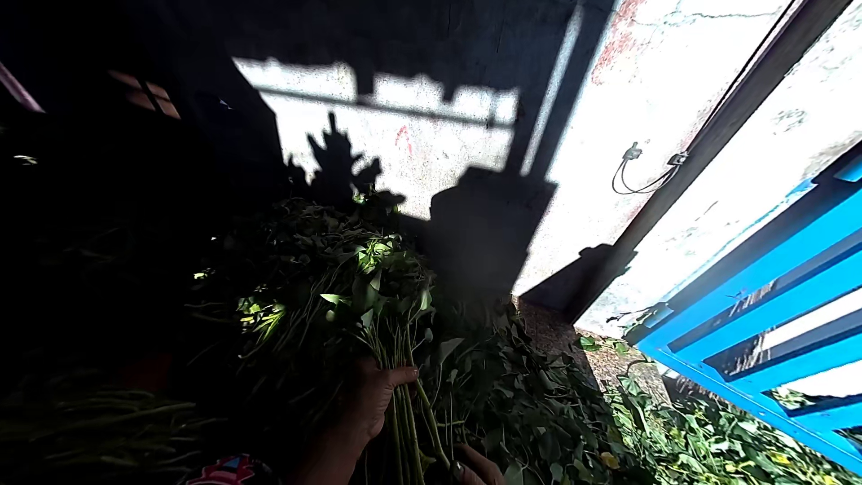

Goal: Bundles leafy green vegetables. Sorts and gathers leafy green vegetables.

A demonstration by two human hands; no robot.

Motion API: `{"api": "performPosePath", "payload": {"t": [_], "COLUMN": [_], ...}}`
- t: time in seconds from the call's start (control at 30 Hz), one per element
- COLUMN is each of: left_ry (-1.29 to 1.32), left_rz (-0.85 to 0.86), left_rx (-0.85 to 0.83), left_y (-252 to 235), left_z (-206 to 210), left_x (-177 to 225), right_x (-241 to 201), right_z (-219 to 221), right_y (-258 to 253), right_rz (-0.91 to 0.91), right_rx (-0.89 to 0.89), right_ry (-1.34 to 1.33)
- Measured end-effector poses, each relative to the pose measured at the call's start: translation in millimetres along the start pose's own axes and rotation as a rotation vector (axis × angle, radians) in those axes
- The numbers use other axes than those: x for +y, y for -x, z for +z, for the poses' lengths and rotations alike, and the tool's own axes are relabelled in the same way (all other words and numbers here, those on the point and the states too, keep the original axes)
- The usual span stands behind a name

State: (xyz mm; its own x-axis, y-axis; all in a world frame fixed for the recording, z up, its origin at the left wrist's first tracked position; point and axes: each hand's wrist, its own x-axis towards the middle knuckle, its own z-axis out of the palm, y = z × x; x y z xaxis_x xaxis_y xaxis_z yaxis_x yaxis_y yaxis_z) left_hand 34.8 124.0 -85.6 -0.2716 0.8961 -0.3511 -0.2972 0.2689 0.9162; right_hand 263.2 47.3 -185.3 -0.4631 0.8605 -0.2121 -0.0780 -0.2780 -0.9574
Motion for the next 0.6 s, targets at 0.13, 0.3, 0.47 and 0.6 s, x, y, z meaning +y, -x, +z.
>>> {"api": "performPosePath", "payload": {"t": [0.13, 0.3, 0.47, 0.6], "left_ry": [-0.126, -0.229, -0.15, -0.123], "left_rz": [0.149, 0.344, 0.399, 0.377], "left_rx": [-0.134, -0.218, -0.238, -0.284], "left_y": [11, 16, 13, 13], "left_z": [5, 6, 8, 8], "left_x": [-2, -4, -7, -5], "right_x": [-8, -26, -41, -37], "right_z": [6, 20, 41, 45], "right_y": [-31, -59, -70, -69], "right_rz": [0.107, 0.05, 0.139, 0.101], "right_rx": [0.13, 0.194, 0.216, 0.293], "right_ry": [-0.049, -0.099, -0.453, -0.523]}}
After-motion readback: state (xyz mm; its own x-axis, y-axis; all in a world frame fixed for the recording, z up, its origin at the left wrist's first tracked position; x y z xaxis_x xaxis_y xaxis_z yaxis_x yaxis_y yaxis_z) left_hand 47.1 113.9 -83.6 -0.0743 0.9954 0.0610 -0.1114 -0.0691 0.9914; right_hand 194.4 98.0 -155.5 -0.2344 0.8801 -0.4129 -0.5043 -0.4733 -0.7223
